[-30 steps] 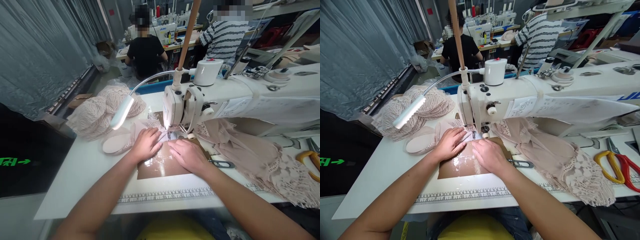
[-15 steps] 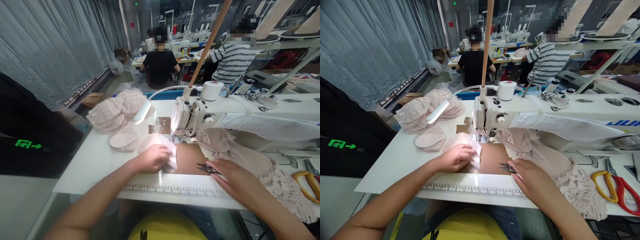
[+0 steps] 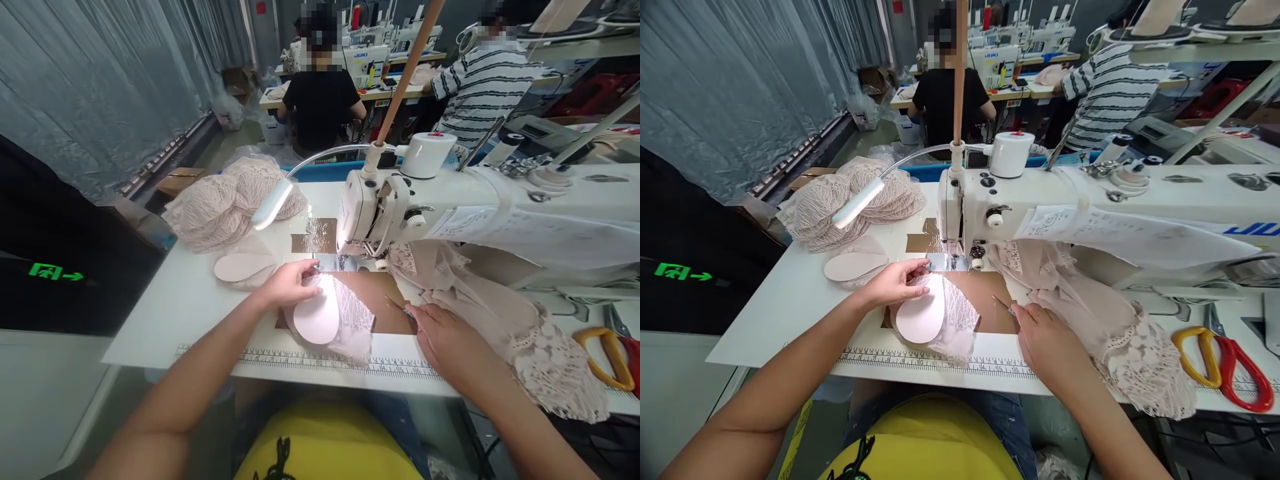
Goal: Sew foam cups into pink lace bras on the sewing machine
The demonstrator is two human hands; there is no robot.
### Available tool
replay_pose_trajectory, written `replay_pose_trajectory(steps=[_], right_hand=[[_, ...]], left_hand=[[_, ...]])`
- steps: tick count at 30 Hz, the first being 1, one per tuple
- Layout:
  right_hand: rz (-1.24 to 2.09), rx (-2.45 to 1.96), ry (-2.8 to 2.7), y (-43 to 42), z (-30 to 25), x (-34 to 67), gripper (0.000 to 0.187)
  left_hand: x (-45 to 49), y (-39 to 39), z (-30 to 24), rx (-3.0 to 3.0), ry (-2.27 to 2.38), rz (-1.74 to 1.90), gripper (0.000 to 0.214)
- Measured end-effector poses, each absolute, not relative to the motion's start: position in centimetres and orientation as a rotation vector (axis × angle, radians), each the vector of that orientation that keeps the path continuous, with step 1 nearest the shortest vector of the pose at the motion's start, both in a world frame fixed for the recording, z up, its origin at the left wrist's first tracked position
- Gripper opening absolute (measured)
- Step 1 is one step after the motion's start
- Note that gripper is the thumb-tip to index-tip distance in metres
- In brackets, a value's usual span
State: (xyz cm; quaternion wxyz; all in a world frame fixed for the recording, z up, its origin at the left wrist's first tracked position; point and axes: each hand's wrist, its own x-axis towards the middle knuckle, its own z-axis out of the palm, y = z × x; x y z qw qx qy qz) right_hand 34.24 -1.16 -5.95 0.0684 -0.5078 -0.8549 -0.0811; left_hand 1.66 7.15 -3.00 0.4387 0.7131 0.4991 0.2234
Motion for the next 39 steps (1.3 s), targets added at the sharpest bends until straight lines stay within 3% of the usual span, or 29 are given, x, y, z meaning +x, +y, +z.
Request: replay_pose_trajectory(steps=[7,12,21,39], right_hand=[[0.26,-1.573,-2.29,-1.3,-3.5,33.4,0.04],[0.635,-1.568,-2.181,-0.8,-2.1,30.8,0.04],[0.937,-1.241,-2.164,2.2,-1.2,26.0,0.04],[1.198,-1.191,-1.953,3.2,-2.1,23.3,0.019]], left_hand=[[2.8,6.7,-3.6,1.414,1.0,0.583,0.031],[3.1,6.0,-3.5,1.293,0.909,0.574,0.032],[2.4,5.9,-3.3,1.269,0.772,0.5,0.033],[2.3,6.1,-3.5,1.323,0.728,0.444,0.033]])
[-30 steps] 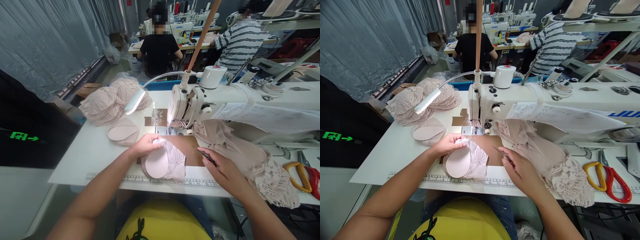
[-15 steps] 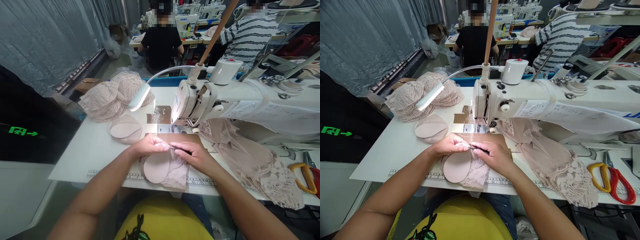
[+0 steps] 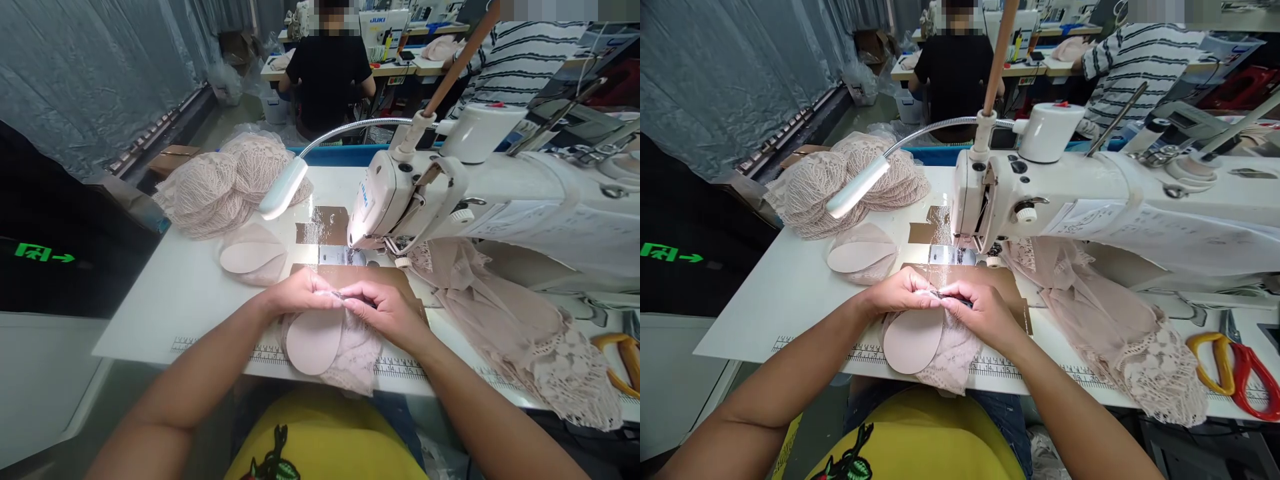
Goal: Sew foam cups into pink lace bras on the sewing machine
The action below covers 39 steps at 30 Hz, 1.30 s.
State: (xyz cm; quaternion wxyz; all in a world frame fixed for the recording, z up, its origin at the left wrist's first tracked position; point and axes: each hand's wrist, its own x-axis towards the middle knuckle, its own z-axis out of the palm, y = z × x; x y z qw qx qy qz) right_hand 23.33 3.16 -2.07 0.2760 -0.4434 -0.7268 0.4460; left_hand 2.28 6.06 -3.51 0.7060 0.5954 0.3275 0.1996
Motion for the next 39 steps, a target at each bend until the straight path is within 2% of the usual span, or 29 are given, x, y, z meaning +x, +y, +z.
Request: replay_pose_trajectory(steps=[8,16,18,22,26,29,33,35,39], right_hand=[[1.275,-1.148,-1.967,3.5,-2.2,23.8,0.02],[1.214,-1.234,-1.948,3.5,-2.6,23.1,0.018],[1.234,-1.252,-1.85,3.6,-2.8,23.0,0.021],[1.374,-1.24,-1.779,3.7,-3.0,22.8,0.041],[1.264,-1.313,-1.946,3.9,-3.0,23.4,0.02],[1.149,-1.352,-1.968,4.0,-3.4,24.2,0.014],[1.189,-1.358,-1.96,3.9,-3.6,24.6,0.015],[1.201,-1.365,-1.935,3.7,-3.4,24.5,0.02],[1.233,-1.36,-1.888,3.4,-3.3,24.6,0.021]], left_hand=[[2.5,6.0,-3.1,1.325,0.739,0.404,0.04],[2.7,6.0,-3.4,1.365,0.78,0.37,0.04],[2.9,6.0,-3.5,1.36,0.762,0.379,0.039],[2.5,6.4,-3.3,1.405,0.703,0.409,0.027],[0.2,7.1,-2.2,1.611,0.738,0.28,0.034],[-1.5,7.2,-1.5,1.743,0.839,0.256,0.04],[-1.8,6.6,-0.5,1.846,1.029,0.32,0.046],[-1.7,5.8,0.3,1.912,1.12,0.388,0.043],[-2.5,3.9,1.6,1.884,1.294,0.463,0.022]])
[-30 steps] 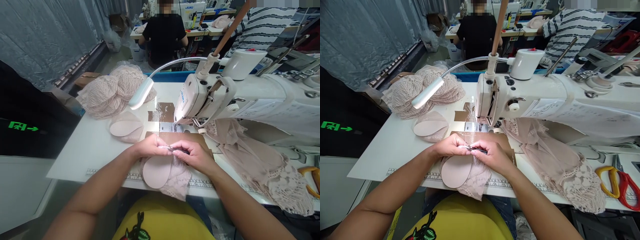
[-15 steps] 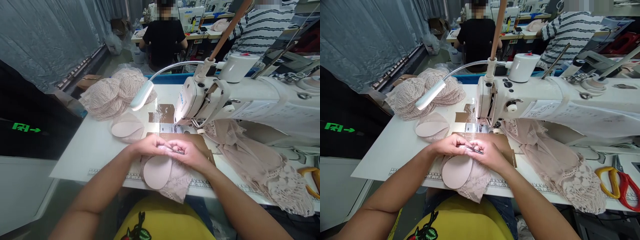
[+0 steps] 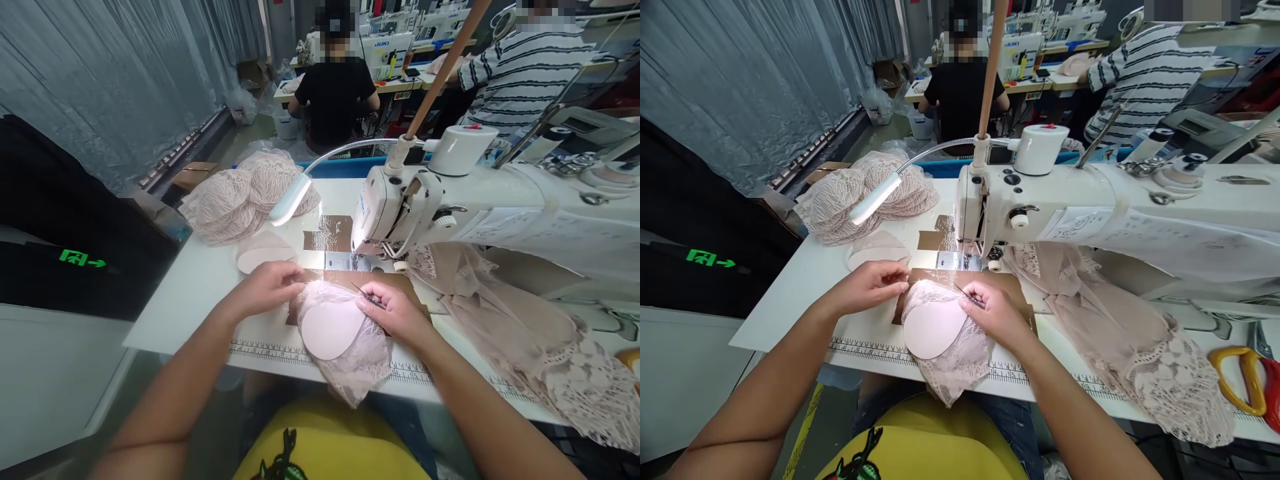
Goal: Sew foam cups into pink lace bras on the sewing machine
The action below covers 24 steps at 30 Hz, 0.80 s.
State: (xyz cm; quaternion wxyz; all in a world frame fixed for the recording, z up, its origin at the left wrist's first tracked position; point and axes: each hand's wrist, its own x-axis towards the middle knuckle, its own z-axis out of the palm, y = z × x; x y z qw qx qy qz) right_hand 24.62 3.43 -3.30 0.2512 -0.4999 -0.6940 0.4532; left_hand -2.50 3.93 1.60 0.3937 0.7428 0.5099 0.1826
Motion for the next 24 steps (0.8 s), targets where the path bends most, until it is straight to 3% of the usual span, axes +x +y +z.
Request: replay_pose_trajectory(steps=[4,10,14,18,24], right_hand=[[1.325,-1.226,-1.825,3.4,-3.3,24.9,0.022],[1.487,-1.112,-1.827,3.0,-3.3,25.1,0.023],[1.515,-1.081,-1.992,2.8,-3.3,25.2,0.024],[1.526,-1.181,-1.766,2.8,-3.3,25.2,0.035],[1.112,-1.364,-1.824,3.2,-3.2,25.5,0.04]], left_hand=[[-3.2,2.7,0.5,1.472,1.252,0.357,0.036],[-1.1,2.9,-2.4,0.989,1.05,0.501,0.037],[0.0,3.3,-2.5,1.05,0.975,0.596,0.035],[0.8,3.4,-2.4,1.252,0.962,0.617,0.034],[1.7,2.8,-1.8,1.309,0.888,0.658,0.032]])
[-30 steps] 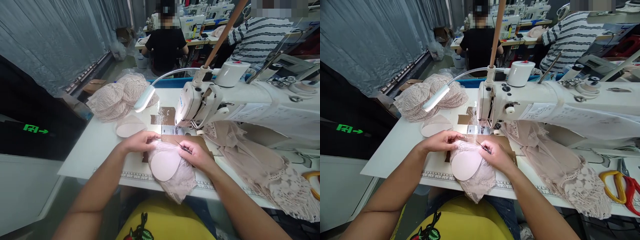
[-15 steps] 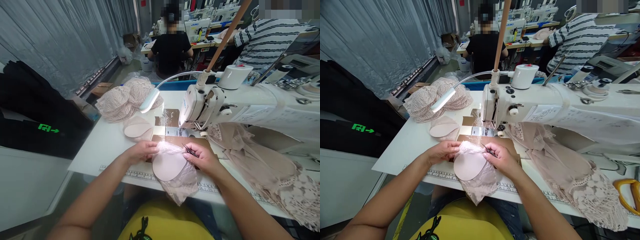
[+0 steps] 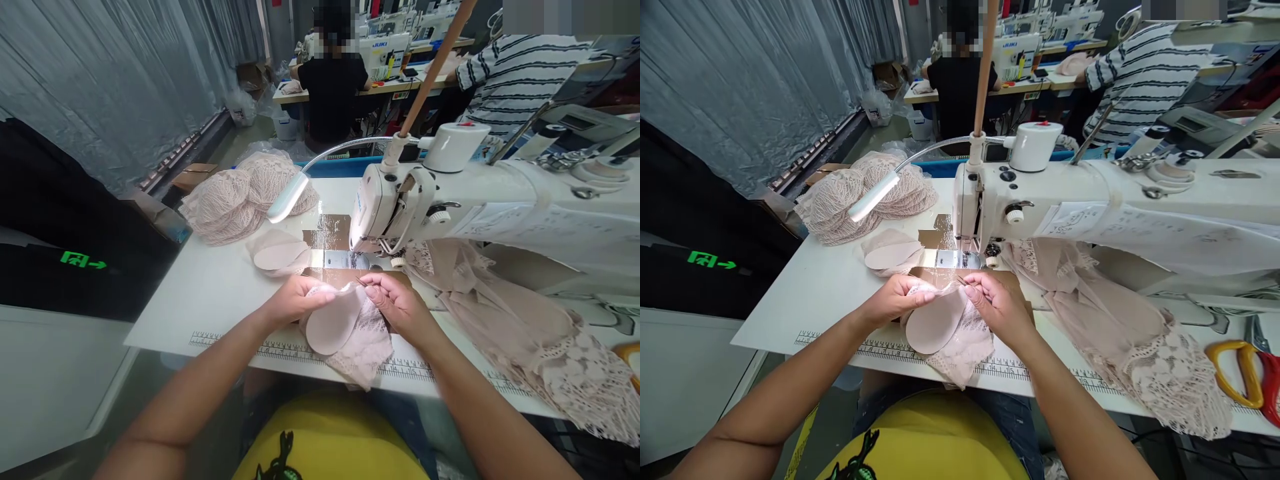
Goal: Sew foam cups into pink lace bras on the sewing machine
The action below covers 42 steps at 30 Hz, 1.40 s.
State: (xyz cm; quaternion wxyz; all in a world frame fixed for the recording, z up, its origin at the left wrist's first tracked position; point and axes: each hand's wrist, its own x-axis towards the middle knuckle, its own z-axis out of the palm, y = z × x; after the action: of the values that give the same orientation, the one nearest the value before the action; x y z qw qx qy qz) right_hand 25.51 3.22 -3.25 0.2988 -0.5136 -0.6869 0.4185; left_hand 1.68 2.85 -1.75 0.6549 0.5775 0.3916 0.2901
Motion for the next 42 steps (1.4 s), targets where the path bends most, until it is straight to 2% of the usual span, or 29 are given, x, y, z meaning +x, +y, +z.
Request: replay_pose_trajectory(steps=[4,7,10,14,17,20,21,24,25,27,29,31,35,39,42], right_hand=[[0.916,-1.539,-1.9,3.5,-3.4,25.8,0.047],[0.948,-1.495,-1.88,3.3,-3.4,25.7,0.051],[1.023,-1.284,-1.91,2.6,-3.3,25.0,0.047],[0.899,-1.136,-2.222,2.0,-3.4,24.1,0.037],[0.77,-1.114,-2.349,1.8,-3.6,23.8,0.04],[0.57,-0.996,-2.408,1.4,-3.9,23.4,0.037],[0.523,-0.923,-2.455,1.3,-3.9,23.2,0.036],[0.487,-0.748,-2.654,0.8,-3.8,22.7,0.032],[0.49,-0.74,-2.712,0.7,-3.6,22.8,0.03],[0.483,-0.82,-2.789,0.8,-3.1,23.4,0.024],[0.467,-0.976,-2.813,0.9,-2.4,24.8,0.02],[0.482,-1.128,-2.794,1.1,-1.7,26.6,0.019],[0.72,-1.299,-2.674,1.3,-0.7,29.5,0.02],[1.008,-1.342,-2.293,1.7,-0.4,29.1,0.014],[1.111,-1.389,-2.027,2.7,-0.4,27.0,0.03]], left_hand=[[1.1,2.8,-0.2,1.281,0.73,0.479,0.036],[0.9,3.2,0.0,1.325,0.741,0.396,0.038],[1.0,3.6,-0.5,1.474,0.915,0.421,0.035],[0.5,3.9,0.3,1.78,1.16,0.363,0.034],[-0.2,5.2,1.4,1.976,1.429,0.568,0.033],[-0.3,7.7,1.4,2.174,1.596,0.728,0.022],[-0.2,8.7,1.1,2.237,1.577,0.7,0.026],[0.3,11.0,-0.1,2.227,1.482,0.453,0.059],[0.4,11.5,-0.4,2.17,1.478,0.385,0.065],[0.3,11.9,-0.8,2.05,1.501,0.321,0.059],[-0.2,11.6,-1.1,1.973,1.488,0.305,0.037],[-0.9,10.9,-1.4,1.894,1.413,0.308,0.02],[-1.9,9.1,-2.0,1.702,1.173,0.406,0.027],[-1.8,7.9,-2.3,1.437,1.003,0.541,0.028],[-1.3,7.5,-2.1,1.37,0.978,0.561,0.029]])
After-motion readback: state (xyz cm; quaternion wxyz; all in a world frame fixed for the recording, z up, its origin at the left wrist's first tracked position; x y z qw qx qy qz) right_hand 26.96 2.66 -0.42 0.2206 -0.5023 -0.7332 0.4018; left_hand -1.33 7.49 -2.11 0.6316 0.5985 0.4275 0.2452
